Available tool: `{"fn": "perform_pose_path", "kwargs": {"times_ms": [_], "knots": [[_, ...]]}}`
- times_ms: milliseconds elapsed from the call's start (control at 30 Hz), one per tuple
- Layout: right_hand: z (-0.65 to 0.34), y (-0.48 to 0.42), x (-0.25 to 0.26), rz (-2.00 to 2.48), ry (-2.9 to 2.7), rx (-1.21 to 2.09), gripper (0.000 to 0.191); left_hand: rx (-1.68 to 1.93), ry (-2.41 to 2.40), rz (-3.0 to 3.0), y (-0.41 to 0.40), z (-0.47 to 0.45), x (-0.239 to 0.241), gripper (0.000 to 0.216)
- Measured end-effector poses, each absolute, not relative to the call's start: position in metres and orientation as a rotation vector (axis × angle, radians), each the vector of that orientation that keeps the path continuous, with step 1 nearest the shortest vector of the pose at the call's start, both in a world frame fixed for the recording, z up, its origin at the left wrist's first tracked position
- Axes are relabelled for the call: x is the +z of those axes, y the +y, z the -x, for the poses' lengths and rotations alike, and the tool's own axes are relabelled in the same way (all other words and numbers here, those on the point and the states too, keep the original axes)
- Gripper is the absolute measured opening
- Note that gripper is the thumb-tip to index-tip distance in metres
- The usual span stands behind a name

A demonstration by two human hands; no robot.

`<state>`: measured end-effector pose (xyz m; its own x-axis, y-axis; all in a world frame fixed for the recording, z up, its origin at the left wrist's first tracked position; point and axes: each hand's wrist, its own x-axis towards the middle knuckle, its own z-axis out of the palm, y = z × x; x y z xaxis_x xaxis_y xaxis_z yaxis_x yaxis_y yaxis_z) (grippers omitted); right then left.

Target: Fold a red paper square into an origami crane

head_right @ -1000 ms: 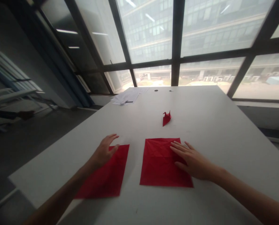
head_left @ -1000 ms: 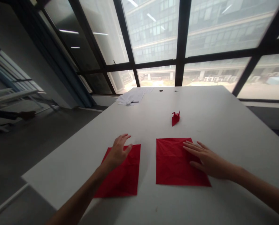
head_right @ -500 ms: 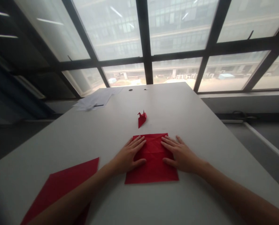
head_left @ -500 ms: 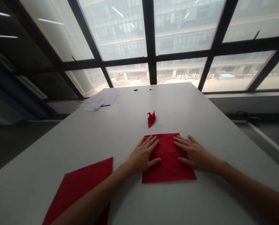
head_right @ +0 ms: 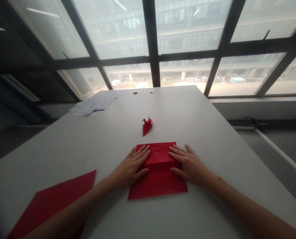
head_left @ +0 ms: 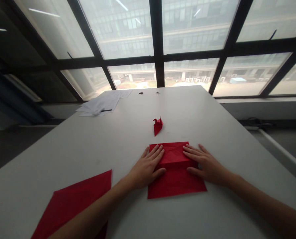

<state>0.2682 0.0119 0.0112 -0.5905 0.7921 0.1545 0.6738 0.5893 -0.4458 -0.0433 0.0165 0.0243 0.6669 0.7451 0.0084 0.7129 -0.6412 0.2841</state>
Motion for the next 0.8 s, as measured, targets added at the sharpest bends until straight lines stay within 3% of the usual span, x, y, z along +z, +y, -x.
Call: {"fn": "perform_pose_path", "kwargs": {"times_ms": [233,433,800], "knots": [[-0.272,0.014,0.006,1.189,-2.381,0.462,0.054,0.366,1.145,-2.542,0.023,0.047,0.018,0.045],[-0.278,0.020,0.003,1.090,-2.215,0.364,0.018,0.454,1.029,-2.574,0.023,0.045,0.018,0.038],[-0.276,0.024,0.005,1.198,-2.057,0.360,0.020,0.503,1.060,-2.675,0.014,0.041,0.029,0.036]]}}
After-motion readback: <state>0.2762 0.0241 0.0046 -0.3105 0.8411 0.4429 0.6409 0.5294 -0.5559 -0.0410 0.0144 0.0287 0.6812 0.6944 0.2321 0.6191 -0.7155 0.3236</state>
